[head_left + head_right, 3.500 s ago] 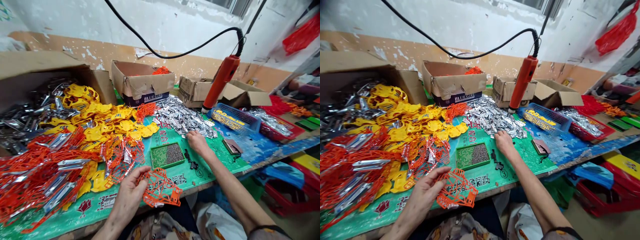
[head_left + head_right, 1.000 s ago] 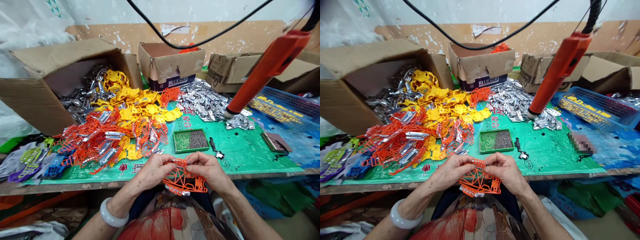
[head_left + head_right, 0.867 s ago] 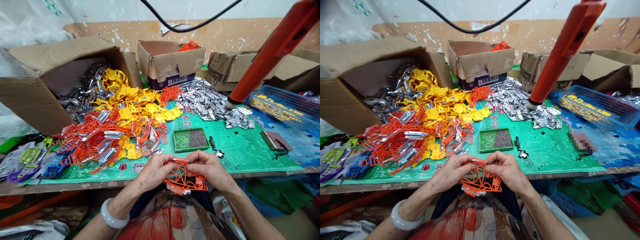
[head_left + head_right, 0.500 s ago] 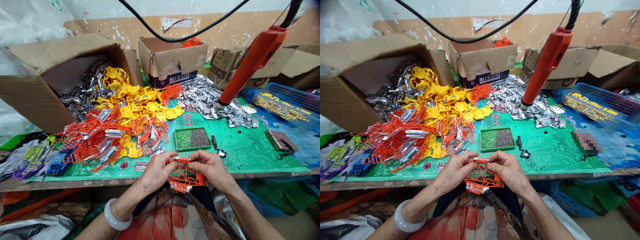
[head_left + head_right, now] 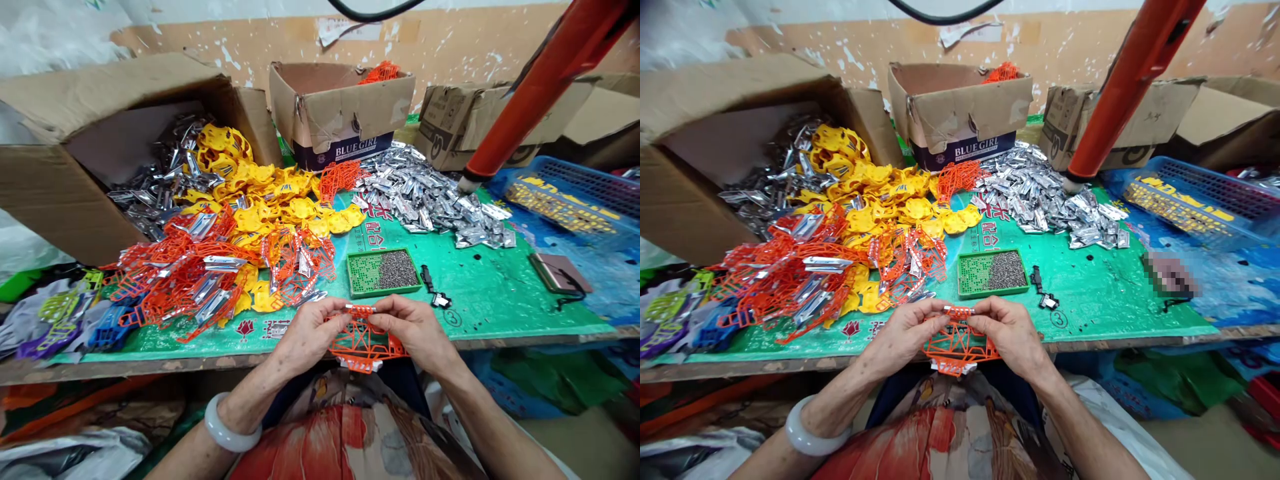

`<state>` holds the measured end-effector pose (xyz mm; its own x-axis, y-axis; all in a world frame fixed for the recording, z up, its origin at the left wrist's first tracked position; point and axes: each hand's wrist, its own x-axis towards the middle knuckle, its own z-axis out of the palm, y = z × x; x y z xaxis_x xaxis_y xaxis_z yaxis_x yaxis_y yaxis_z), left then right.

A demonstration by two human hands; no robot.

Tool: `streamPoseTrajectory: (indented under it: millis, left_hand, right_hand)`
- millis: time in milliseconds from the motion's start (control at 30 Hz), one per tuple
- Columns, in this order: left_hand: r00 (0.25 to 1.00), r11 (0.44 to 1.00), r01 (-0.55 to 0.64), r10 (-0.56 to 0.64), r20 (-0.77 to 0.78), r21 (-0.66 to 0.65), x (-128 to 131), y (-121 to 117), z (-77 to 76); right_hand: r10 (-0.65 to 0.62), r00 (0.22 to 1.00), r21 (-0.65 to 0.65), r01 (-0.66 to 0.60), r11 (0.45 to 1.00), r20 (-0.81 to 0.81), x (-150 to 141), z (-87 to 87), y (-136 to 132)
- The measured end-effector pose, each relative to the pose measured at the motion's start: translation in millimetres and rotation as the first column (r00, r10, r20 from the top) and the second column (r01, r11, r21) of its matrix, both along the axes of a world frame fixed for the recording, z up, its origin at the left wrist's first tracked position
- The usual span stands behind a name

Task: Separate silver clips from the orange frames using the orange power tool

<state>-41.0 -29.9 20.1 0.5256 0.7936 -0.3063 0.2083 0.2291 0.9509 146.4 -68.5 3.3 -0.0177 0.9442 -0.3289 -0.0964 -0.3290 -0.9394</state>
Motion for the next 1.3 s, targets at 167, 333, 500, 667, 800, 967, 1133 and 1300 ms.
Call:
streamPoseTrajectory:
  millis: [167,333,500,667,800,967,1133,1300]
  left_hand:
    - [0.998,0.99,-0.016,0.024,0.058,-0.142,-1.0,-0.5,-4.6]
    - [0.995,0.99,-0.073,0.081,0.065,-0.118,2.8,-2.5,-4.6]
    - [0.998,0.998,-0.055,0.054,-0.025,-0.019,4.7,-5.4,-0.6]
    - [0.992,0.988,-0.021,0.04,-0.123,0.156,3.3,-8.1,0.9]
    - [0.981,0.955,0.012,0.046,-0.186,0.297,1.8,-8.4,1.6]
    - [0.956,0.882,0.08,0.065,-0.288,0.464,-0.1,-9.4,3.0]
    - [0.943,0.829,0.105,0.093,-0.32,0.549,-3.0,-11.4,3.0]
    - [0.941,0.829,0.156,0.04,-0.336,0.537,-1.6,-14.0,4.0]
  right_hand:
    - [0.011,1.0,-0.026,-0.011,1.0,-0.011,1.2,-1.5,1.9]
    - [0.005,1.0,-0.029,-0.005,1.0,-0.01,3.6,-4.0,3.0]
    - [0.01,1.0,-0.078,-0.011,0.997,-0.01,6.0,-8.0,1.5]
    - [-0.005,1.0,-0.112,0.002,0.994,-0.02,6.5,-12.9,-1.1]
    - [-0.004,1.0,-0.085,0.001,0.996,-0.026,5.6,-15.4,-3.5]
    - [-0.007,1.0,-0.048,0.006,0.999,-0.008,1.6,-16.5,-7.0]
    - [0.043,0.997,0.052,-0.046,0.998,0.059,0.1,-14.6,-8.3]
    - [0.19,0.965,0.092,-0.21,0.973,0.183,4.3,-4.3,-6.1]
